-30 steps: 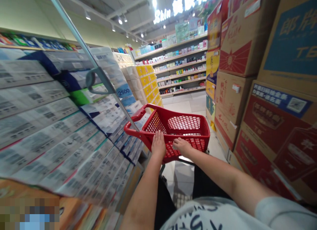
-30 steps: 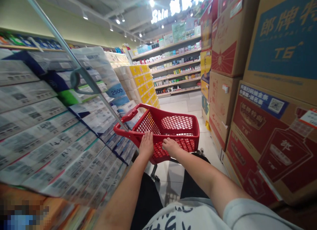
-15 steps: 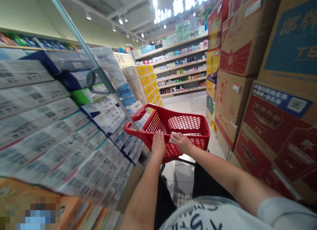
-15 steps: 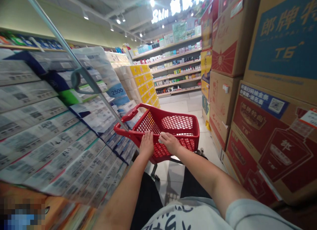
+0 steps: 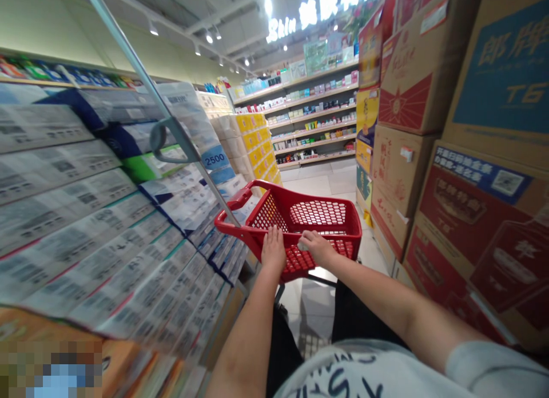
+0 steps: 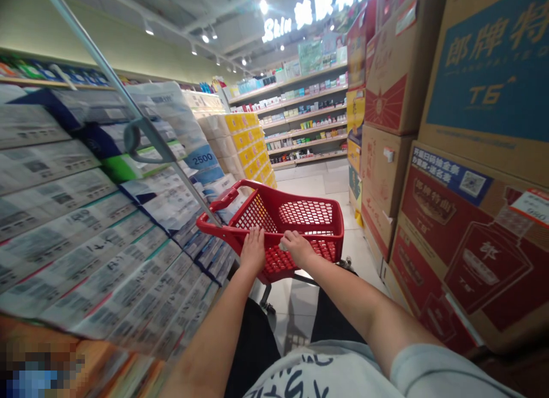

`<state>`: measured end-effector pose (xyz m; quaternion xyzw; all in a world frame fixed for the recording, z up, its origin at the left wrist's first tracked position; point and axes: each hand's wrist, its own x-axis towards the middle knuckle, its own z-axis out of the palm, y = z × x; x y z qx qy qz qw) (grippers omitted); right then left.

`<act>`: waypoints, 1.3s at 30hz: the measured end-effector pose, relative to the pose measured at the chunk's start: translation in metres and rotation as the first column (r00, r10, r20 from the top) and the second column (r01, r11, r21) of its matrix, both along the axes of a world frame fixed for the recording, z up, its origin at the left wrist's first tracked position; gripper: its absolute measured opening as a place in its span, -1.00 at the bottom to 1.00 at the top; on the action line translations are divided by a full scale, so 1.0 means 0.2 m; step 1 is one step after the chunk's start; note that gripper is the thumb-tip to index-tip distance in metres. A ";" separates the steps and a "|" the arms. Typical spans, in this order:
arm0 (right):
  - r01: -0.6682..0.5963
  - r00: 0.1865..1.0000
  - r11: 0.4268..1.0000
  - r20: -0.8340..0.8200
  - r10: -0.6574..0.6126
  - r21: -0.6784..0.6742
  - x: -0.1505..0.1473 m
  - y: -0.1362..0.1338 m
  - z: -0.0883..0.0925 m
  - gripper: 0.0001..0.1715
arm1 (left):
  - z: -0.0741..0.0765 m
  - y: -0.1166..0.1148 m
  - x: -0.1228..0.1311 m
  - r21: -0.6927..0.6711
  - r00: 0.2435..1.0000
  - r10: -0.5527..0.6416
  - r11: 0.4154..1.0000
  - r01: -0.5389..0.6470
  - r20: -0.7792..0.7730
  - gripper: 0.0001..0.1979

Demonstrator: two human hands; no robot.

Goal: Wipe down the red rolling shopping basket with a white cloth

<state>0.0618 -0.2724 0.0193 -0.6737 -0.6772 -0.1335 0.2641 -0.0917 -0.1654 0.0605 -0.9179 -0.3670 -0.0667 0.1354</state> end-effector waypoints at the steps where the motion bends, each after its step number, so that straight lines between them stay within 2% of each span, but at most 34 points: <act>1: -0.018 1.000 1.000 0.010 0.018 -0.018 -0.01 -0.01 0.00 -0.64 | 0.00 0.00 0.00 0.001 1.000 -0.003 1.000 0.003 0.000 -0.39; 3: -0.041 0.999 0.999 0.022 0.041 -0.021 -0.02 -0.02 -0.01 -0.66 | 0.00 0.00 -0.01 0.010 1.000 -0.012 1.000 0.012 0.005 -0.39; 8: -0.032 0.999 0.999 0.038 0.031 0.028 -0.03 0.00 0.01 -0.54 | -0.02 0.01 -0.01 0.033 1.000 -0.026 0.999 0.026 0.017 -0.40; 13: -0.055 0.996 0.996 0.070 0.059 -0.064 -0.02 0.00 -0.02 -0.67 | -0.05 0.02 -0.03 0.053 0.992 -0.095 0.994 0.091 0.077 -0.27; 16: -0.076 0.993 0.997 0.089 0.077 -0.008 -0.02 0.00 -0.02 -0.60 | -0.06 0.03 -0.03 0.044 0.992 -0.094 0.995 0.090 0.086 -0.28; 18: -0.074 0.993 0.997 0.090 0.071 0.029 -0.02 0.00 -0.02 -0.57 | -0.06 0.03 -0.03 0.043 0.994 -0.080 0.996 0.077 0.080 -0.30; 23: -0.087 0.993 0.995 0.076 0.090 -0.048 0.00 -0.01 -0.03 -0.67 | -0.08 -0.01 0.00 0.073 0.991 -0.130 0.989 0.130 -0.003 -0.35; 25: -0.098 0.993 0.995 0.073 0.098 0.004 0.01 -0.01 -0.03 -0.63 | -0.09 -0.03 0.01 0.076 0.992 -0.122 0.989 0.123 -0.014 -0.37; 28: -0.087 0.994 0.995 0.066 0.084 0.049 0.02 -0.01 -0.03 -0.56 | -0.08 -0.04 0.03 0.071 0.993 -0.117 0.990 0.118 -0.017 -0.37; 33: -0.089 0.992 0.994 0.086 0.094 -0.066 0.03 -0.01 -0.04 -0.68 | -0.06 -0.04 0.03 0.047 0.992 -0.120 0.991 0.121 -0.024 -0.35; 37: -0.075 0.993 0.997 0.090 0.074 0.001 0.03 -0.02 -0.03 -0.58 | -0.06 -0.04 0.03 0.048 0.993 -0.117 0.992 0.117 -0.016 -0.35; 39: -0.067 0.993 0.998 0.096 0.068 -0.014 0.04 -0.03 -0.03 -0.56 | -0.07 -0.04 0.03 0.045 0.994 -0.110 0.993 0.111 -0.023 -0.35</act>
